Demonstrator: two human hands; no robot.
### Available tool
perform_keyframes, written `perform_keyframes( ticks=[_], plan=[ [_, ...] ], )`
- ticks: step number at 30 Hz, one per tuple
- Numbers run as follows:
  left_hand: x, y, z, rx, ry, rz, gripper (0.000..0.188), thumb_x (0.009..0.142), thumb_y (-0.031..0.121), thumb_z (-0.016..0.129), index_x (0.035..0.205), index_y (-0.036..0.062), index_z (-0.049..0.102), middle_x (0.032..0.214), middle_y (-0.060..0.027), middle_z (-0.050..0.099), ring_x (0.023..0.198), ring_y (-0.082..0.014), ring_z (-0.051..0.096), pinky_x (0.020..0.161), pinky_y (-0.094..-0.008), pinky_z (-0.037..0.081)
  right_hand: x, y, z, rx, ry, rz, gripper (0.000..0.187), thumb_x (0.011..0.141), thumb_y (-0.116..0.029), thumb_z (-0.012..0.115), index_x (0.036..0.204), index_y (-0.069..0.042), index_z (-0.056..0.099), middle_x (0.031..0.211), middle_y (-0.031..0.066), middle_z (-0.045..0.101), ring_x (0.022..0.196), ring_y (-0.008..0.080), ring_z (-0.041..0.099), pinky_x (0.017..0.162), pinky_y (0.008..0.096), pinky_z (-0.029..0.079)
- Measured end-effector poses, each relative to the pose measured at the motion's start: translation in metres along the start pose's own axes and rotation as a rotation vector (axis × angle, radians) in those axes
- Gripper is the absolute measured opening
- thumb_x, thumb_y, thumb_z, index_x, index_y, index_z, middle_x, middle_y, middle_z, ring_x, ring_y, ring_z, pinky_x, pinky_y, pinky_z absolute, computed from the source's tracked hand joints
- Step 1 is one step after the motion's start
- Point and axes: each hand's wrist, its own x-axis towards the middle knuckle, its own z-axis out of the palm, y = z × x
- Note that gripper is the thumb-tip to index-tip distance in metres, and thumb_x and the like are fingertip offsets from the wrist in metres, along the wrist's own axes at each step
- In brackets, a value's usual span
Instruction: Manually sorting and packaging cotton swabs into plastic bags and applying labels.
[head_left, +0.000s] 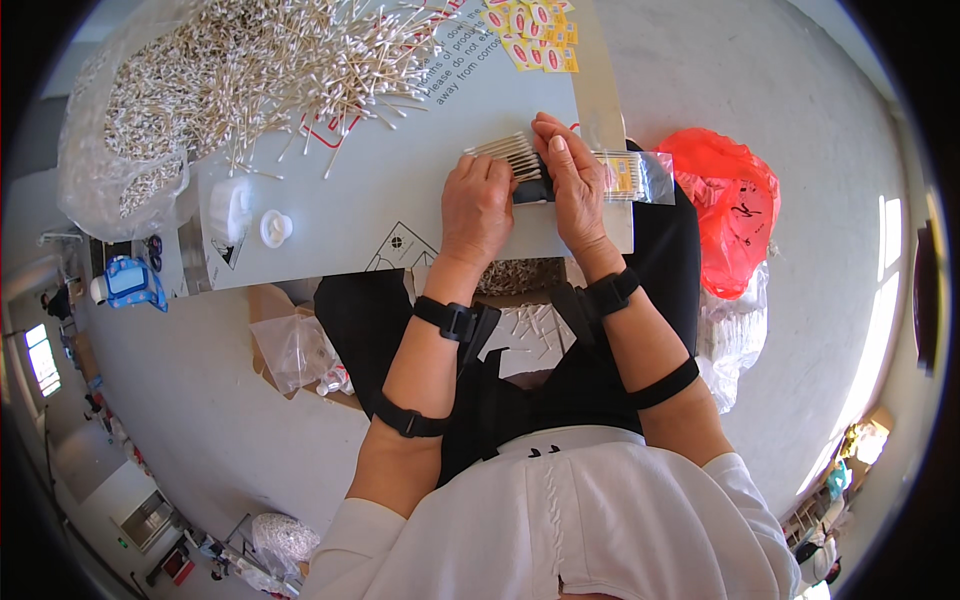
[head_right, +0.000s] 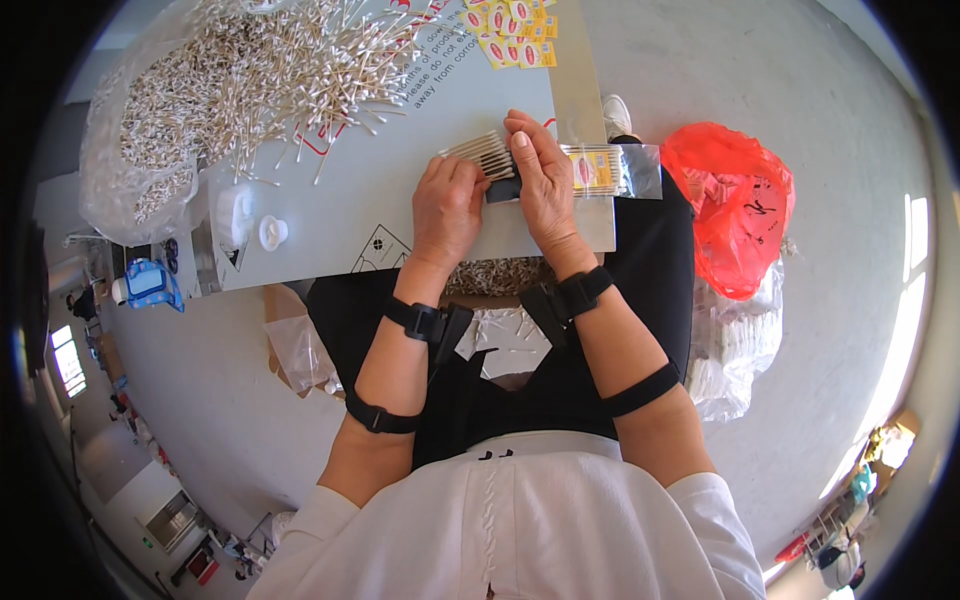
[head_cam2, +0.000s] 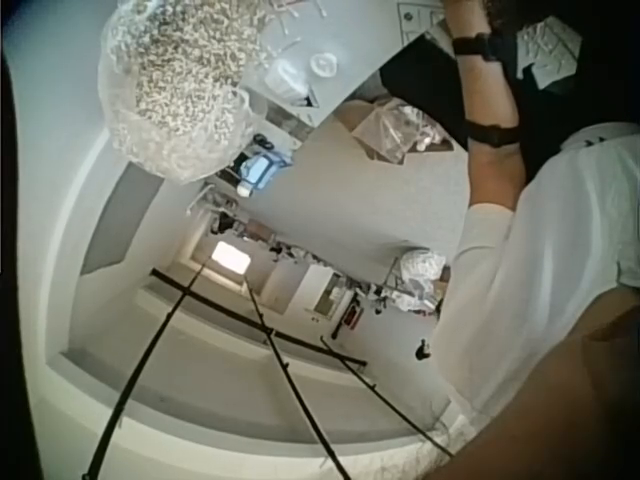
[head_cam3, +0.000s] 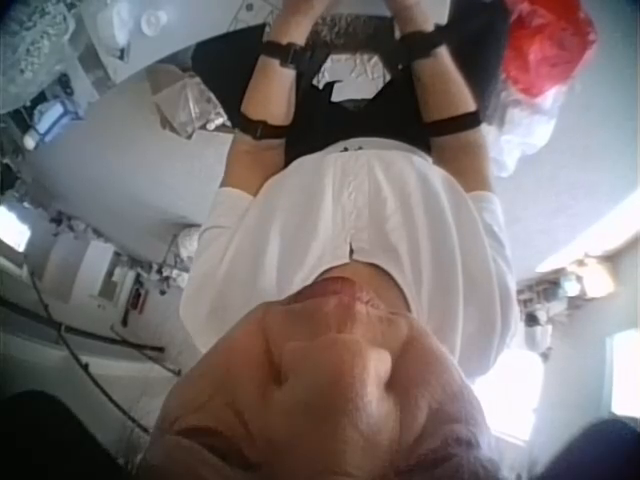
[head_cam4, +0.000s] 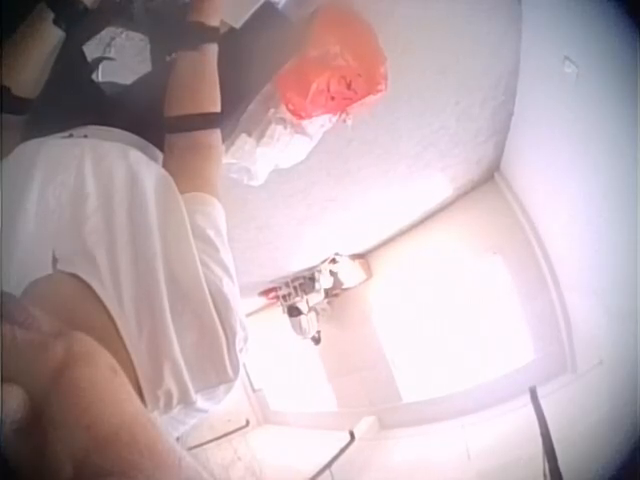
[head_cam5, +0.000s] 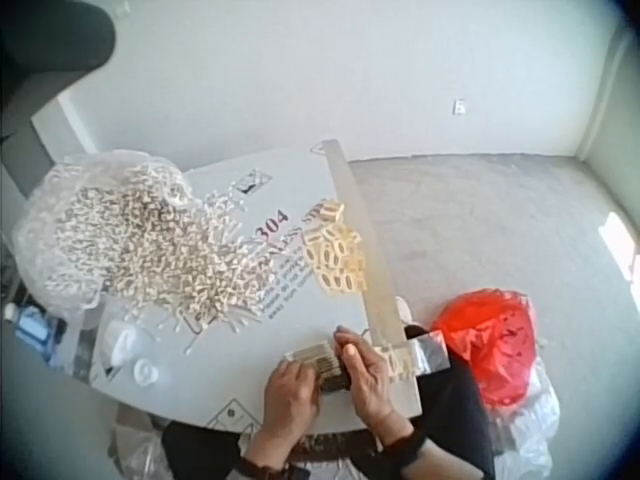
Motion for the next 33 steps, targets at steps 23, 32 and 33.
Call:
perform_keyframes(
  ticks=[23, 32, 33],
  plan=[
    [-0.005, -0.016, 0.004, -0.212, 0.052, -0.053, 0.060, 0.079, 0.013, 0.074, 0.131, 0.0020, 0.048, 0.139, -0.0176, 0.045, 0.128, -0.0385, 0.042, 0.108, -0.0476, 0.034, 0.010, 0.005, 0.005, -0.080, 0.000, -0.144, 0.038, 0.105, -0.027, 0.048, 0.124, 0.004, 0.060, 0.130, 0.0131, 0.060, 0.119, 0.0196, 0.056, 0.104, 0.0299, 0.041],
    [0.002, -0.005, 0.031, -0.734, 0.328, -0.407, 0.046, 0.104, 0.029, 0.045, 0.140, 0.0005, 0.042, 0.140, -0.0161, 0.047, 0.129, -0.0256, 0.045, 0.109, -0.0388, 0.035, 0.011, 0.009, 0.020, -0.100, 0.023, -0.100, 0.038, 0.105, -0.025, 0.048, 0.127, 0.005, 0.058, 0.126, 0.0139, 0.062, 0.119, 0.0201, 0.055, 0.104, 0.0295, 0.040],
    [0.001, -0.005, 0.032, -0.798, 0.365, -0.394, 0.045, 0.105, 0.029, 0.045, 0.139, 0.0004, 0.043, 0.137, -0.0158, 0.049, 0.127, -0.0245, 0.047, 0.108, -0.0380, 0.036, 0.005, 0.011, 0.020, -0.100, 0.020, -0.100, 0.038, 0.105, -0.025, 0.048, 0.127, 0.005, 0.058, 0.126, 0.0139, 0.062, 0.119, 0.0201, 0.055, 0.104, 0.0295, 0.040]
  ],
)
